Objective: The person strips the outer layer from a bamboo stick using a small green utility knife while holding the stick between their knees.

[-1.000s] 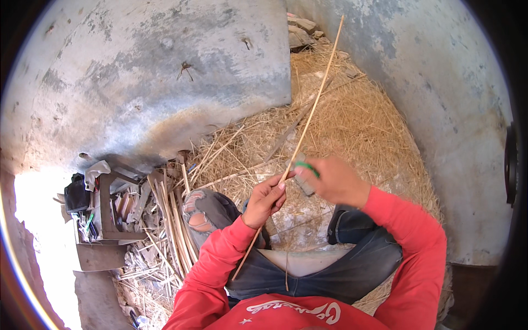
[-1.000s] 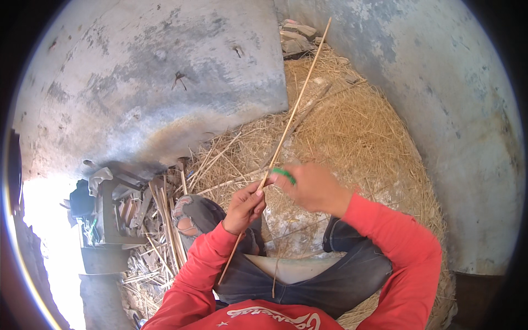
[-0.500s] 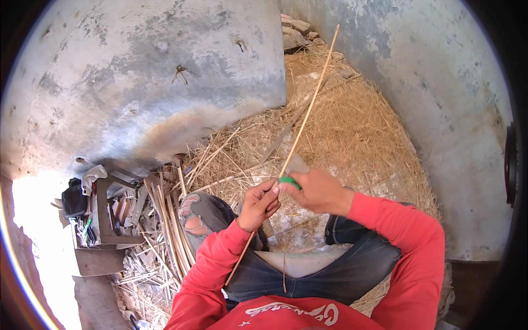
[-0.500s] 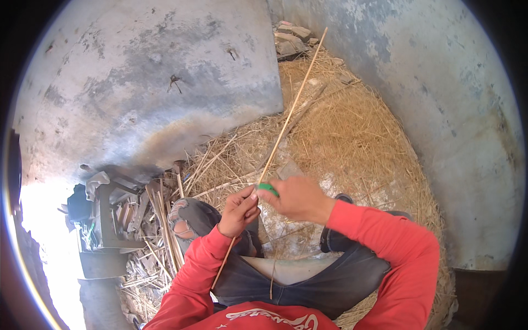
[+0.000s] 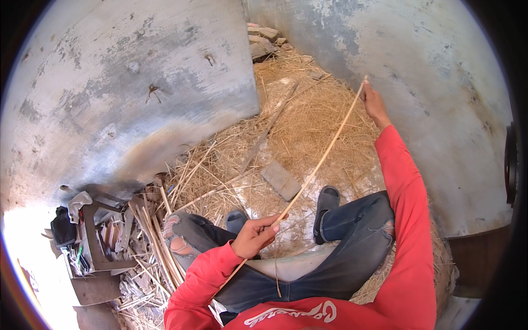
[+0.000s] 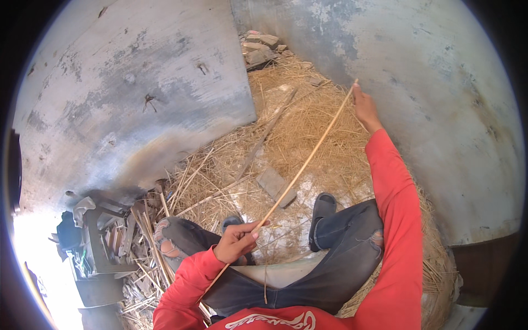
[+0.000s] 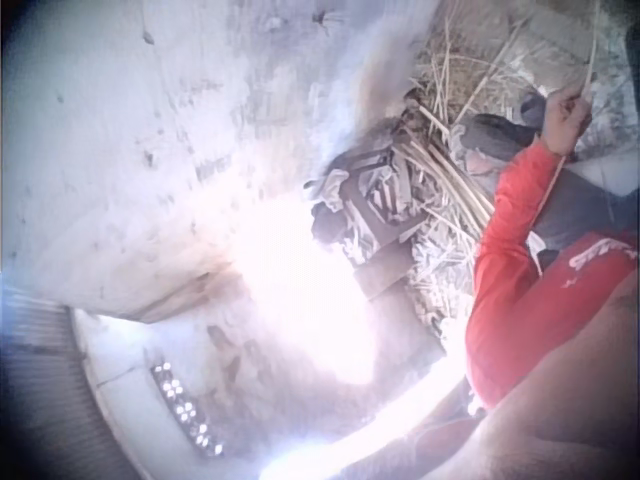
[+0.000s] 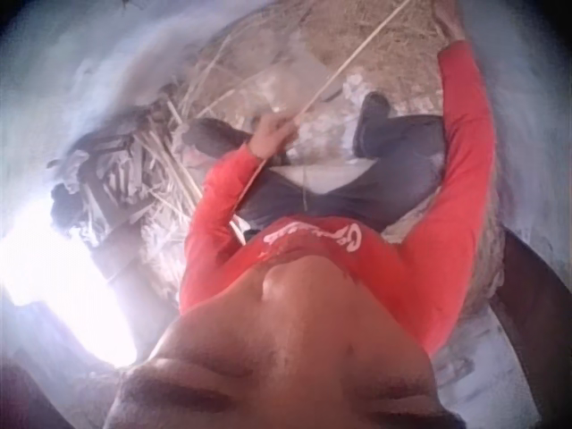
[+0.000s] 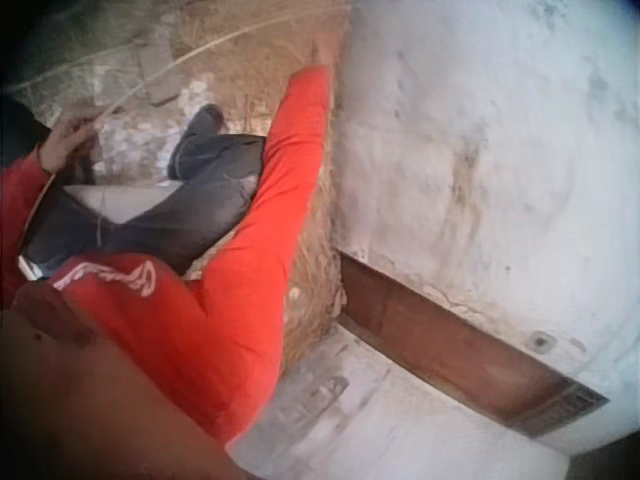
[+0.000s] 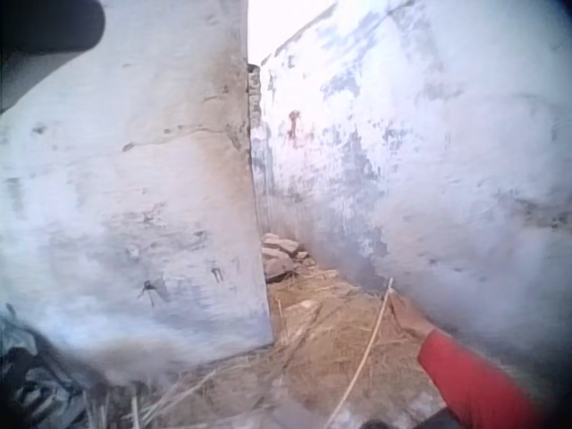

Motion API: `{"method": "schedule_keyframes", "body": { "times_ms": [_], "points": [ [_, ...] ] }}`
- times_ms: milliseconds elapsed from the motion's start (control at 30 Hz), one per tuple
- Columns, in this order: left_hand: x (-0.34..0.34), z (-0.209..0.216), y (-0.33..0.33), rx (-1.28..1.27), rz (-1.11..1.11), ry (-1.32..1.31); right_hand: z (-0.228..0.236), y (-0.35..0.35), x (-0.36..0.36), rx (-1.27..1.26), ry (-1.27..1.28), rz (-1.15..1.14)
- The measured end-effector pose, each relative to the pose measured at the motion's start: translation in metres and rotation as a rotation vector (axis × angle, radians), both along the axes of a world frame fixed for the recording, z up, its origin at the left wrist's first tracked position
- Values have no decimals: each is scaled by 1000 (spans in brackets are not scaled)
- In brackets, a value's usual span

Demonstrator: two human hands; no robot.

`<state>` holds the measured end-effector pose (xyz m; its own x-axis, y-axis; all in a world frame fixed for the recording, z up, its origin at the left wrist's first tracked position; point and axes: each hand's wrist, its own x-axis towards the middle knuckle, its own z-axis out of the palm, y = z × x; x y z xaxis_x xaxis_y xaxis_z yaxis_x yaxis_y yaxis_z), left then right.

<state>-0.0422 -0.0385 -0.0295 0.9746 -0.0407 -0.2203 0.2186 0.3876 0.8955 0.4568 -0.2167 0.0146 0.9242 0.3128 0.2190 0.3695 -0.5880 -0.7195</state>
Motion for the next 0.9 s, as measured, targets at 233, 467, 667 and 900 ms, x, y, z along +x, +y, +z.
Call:
{"method": "schedule_keyframes", "body": {
  "times_ms": [233, 467, 667, 900],
  "points": [
    [2, -2, -2, 64, 3, -3, -8, -41, 16, 114, 45, -281],
    [21, 28, 17, 172, 339, 14, 47, 23, -103, 95, 73, 244],
    [24, 22, 24, 113, 442, 17, 73, 71, -242, -188, 68, 762],
    [26, 9, 24, 78, 450, 44, 28, 79, -294, -364, -30, 921]
  ]
}}
